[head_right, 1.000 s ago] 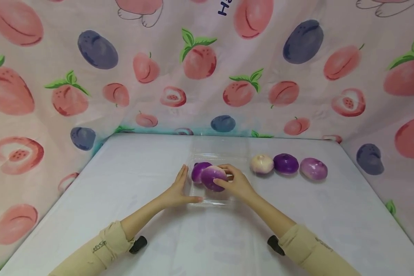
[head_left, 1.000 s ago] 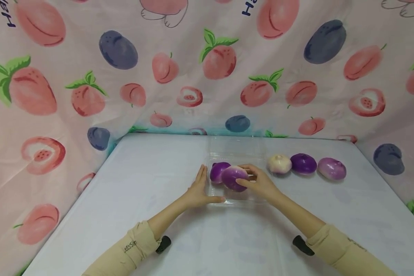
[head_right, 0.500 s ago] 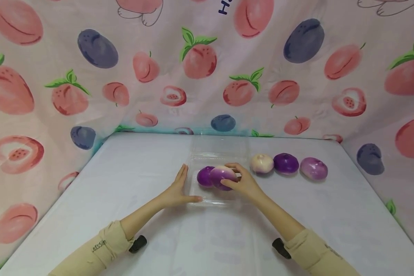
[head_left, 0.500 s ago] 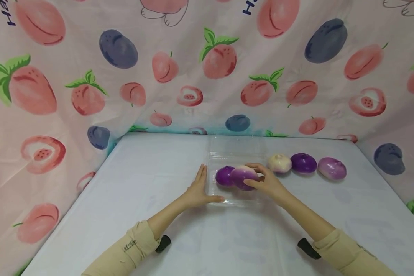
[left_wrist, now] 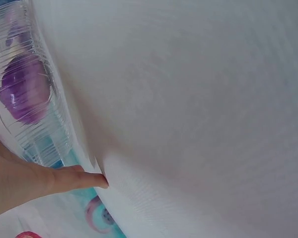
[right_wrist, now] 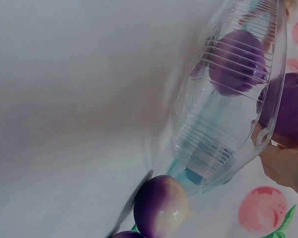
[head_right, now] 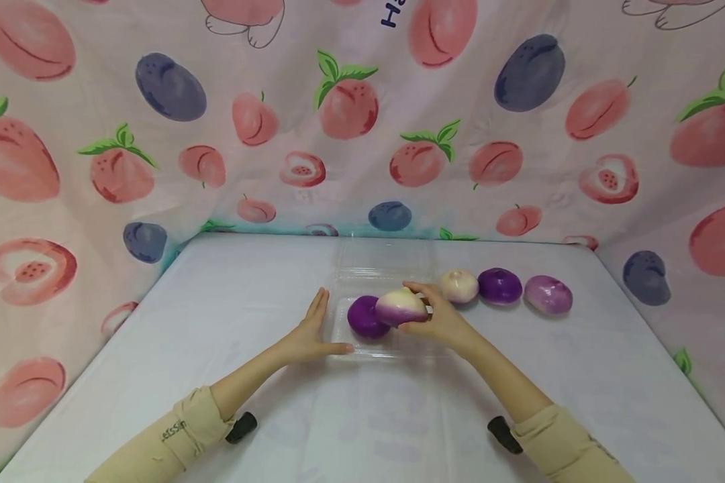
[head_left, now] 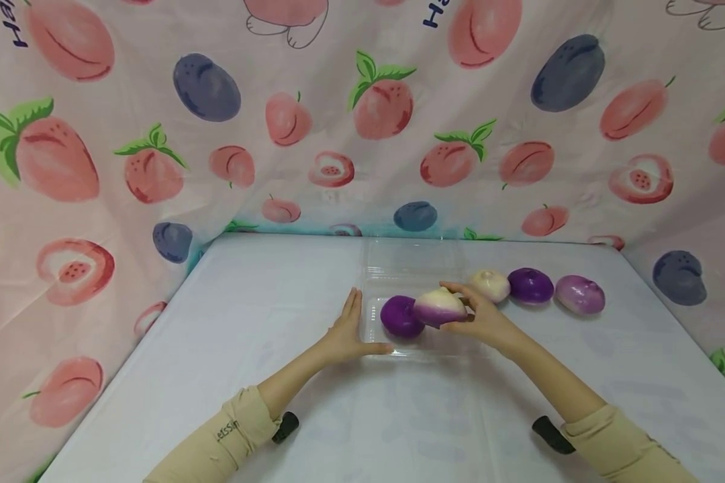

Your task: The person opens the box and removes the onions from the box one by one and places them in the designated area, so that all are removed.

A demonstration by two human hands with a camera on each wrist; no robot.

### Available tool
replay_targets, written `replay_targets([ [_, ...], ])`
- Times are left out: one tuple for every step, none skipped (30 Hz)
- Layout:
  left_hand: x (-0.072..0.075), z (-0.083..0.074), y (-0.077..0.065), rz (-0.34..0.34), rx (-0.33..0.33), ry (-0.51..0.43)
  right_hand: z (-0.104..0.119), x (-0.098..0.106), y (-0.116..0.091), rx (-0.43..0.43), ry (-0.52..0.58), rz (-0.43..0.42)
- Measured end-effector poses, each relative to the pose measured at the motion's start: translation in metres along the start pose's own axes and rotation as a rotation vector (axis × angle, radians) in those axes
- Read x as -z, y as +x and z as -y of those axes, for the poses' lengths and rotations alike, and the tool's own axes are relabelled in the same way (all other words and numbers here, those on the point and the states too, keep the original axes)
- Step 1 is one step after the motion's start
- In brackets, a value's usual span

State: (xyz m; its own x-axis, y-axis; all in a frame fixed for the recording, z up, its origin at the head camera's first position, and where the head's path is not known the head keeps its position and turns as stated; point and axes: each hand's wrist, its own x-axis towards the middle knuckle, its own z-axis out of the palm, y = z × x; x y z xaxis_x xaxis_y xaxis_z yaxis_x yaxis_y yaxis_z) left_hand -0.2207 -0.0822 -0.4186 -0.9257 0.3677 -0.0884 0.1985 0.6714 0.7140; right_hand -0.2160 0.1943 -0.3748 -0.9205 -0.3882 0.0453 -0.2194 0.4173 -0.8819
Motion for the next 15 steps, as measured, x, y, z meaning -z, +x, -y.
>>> replay_targets([
  [0.0, 0.0, 0.0, -0.001, -0.001, -0.001, 0.0, 0.001, -0.001, 0.005, 0.005, -0.003],
  [0.0, 0.0, 0.001, 0.0, 0.001, 0.002, 0.0, 0.002, -0.001, 0.007, 0.01, -0.004],
  [0.0, 0.0, 0.001, -0.001, 0.001, 0.002, -0.001, 0.004, -0.002, 0.009, 0.018, -0.004],
  [0.0, 0.0, 0.001, -0.001, 0.002, 0.003, 0.0, 0.005, -0.003, 0.008, 0.027, -0.005],
  [0.0, 0.0, 0.001, -0.001, 0.003, 0.003, 0.0, 0.007, -0.003, 0.01, 0.036, -0.003],
  [0.0, 0.0, 0.002, -0.001, 0.001, 0.002, 0.0, 0.01, -0.004, 0.008, 0.045, -0.002],
  [-0.001, 0.0, 0.002, 0.001, -0.001, 0.0, 0.001, 0.012, -0.005, 0.01, 0.055, -0.004],
  [-0.001, 0.0, 0.002, 0.001, -0.001, 0.0, 0.001, 0.015, -0.005, 0.015, 0.063, -0.006],
  [-0.001, 0.0, 0.002, 0.003, -0.002, -0.001, 0.002, 0.017, -0.006, 0.02, 0.076, -0.006],
  [-0.001, -0.001, 0.002, 0.002, -0.003, -0.001, 0.002, 0.019, -0.006, 0.027, 0.086, -0.007],
  [-0.001, 0.0, 0.002, 0.0, -0.006, -0.002, 0.003, 0.021, -0.007, 0.03, 0.095, -0.006],
  [-0.001, 0.0, 0.002, -0.003, -0.007, -0.003, 0.003, 0.022, -0.008, 0.036, 0.107, 0.0],
  [-0.001, 0.0, 0.001, -0.003, -0.002, -0.001, 0.002, 0.023, -0.008, 0.051, 0.122, 0.011],
  [-0.001, 0.0, 0.001, -0.006, -0.002, -0.001, 0.001, 0.023, -0.009, 0.068, 0.136, 0.024],
  [-0.001, 0.0, 0.001, -0.006, 0.001, 0.001, 0.0, 0.024, -0.01, 0.087, 0.15, 0.036],
])
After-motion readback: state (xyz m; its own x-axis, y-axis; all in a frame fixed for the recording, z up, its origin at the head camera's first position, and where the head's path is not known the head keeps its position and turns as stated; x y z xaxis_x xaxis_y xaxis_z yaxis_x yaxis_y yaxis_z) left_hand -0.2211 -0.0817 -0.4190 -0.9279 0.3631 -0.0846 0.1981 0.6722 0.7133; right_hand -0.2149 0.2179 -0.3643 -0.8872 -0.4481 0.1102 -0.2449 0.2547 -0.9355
